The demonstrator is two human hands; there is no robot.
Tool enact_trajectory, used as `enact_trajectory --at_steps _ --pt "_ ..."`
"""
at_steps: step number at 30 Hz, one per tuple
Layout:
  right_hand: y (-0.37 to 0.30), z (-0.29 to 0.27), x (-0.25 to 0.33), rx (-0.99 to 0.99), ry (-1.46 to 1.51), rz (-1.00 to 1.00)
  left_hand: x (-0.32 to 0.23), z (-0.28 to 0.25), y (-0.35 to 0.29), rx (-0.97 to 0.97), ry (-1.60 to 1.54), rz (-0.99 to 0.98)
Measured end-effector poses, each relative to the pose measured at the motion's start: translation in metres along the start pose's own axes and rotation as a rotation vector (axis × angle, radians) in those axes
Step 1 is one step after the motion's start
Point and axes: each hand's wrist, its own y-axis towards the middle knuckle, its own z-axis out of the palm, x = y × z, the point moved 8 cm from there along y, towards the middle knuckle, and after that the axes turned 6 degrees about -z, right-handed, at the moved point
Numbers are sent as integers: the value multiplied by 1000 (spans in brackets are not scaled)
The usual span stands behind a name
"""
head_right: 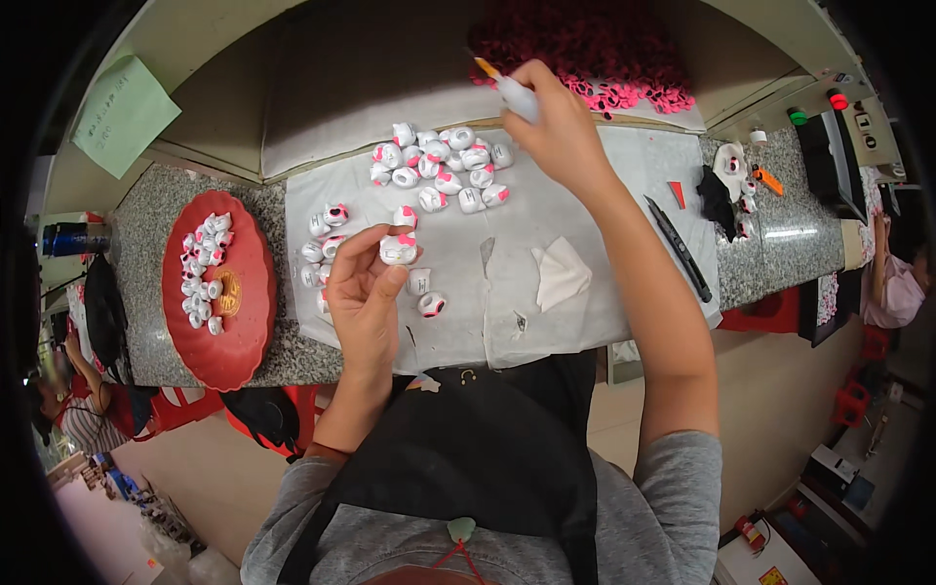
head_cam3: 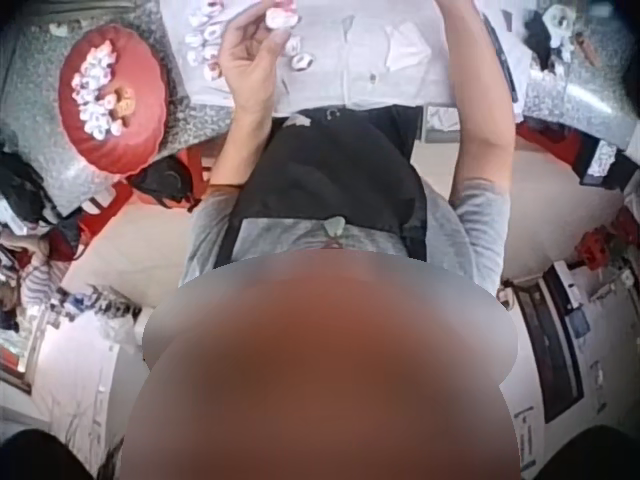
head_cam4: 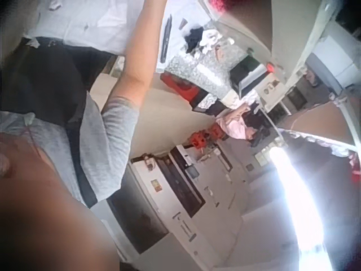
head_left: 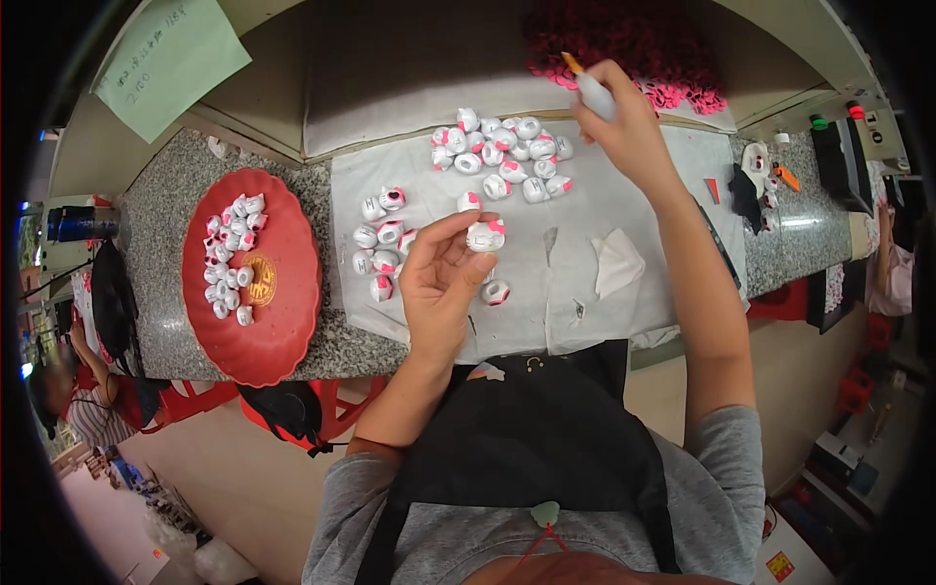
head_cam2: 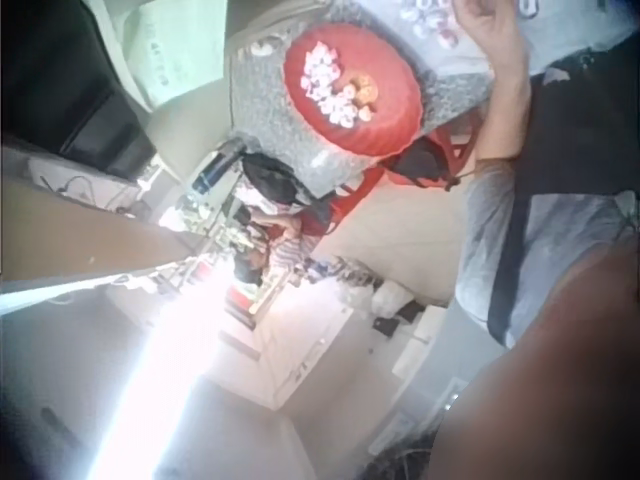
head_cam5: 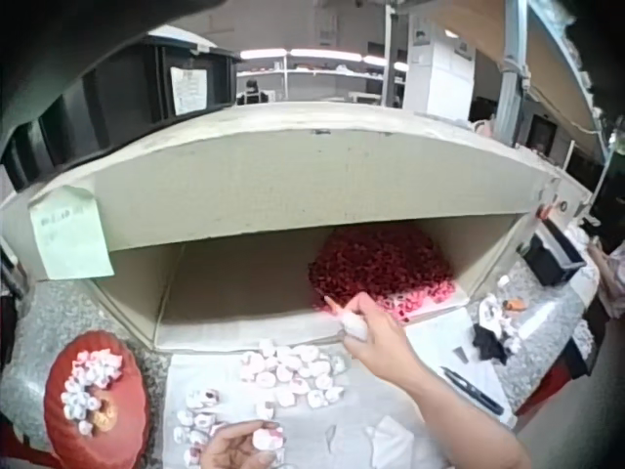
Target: The recorder is applying glue from a small plastic bottle to small white toy cat heads and placing them on a red plate.
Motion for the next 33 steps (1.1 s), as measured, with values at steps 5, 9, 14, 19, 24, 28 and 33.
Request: enact_trajectory --at_steps 5,9,14,19,24,28,33 --pt "50 35 -26 110 -663 -51 3 -2 1 -9 -14 -13" --pt "52 33 -16 33 -618 -184 3 -2 0 -10 -8 -15" --pt "8 1 29 -64 78 -21 -1 -9 -3 -79 -4 -10" --pt "-78 4 55 -12 705 271 3 3 0 35 29 -55" --pt "-112 24 60 -1 926 323 -5 22 -4 94 293 25" --pt "-118 25 56 1 951 297 -9 36 -10 204 530 161" --pt "-123 19 49 -29 916 276 -12 47 -12 218 541 167"
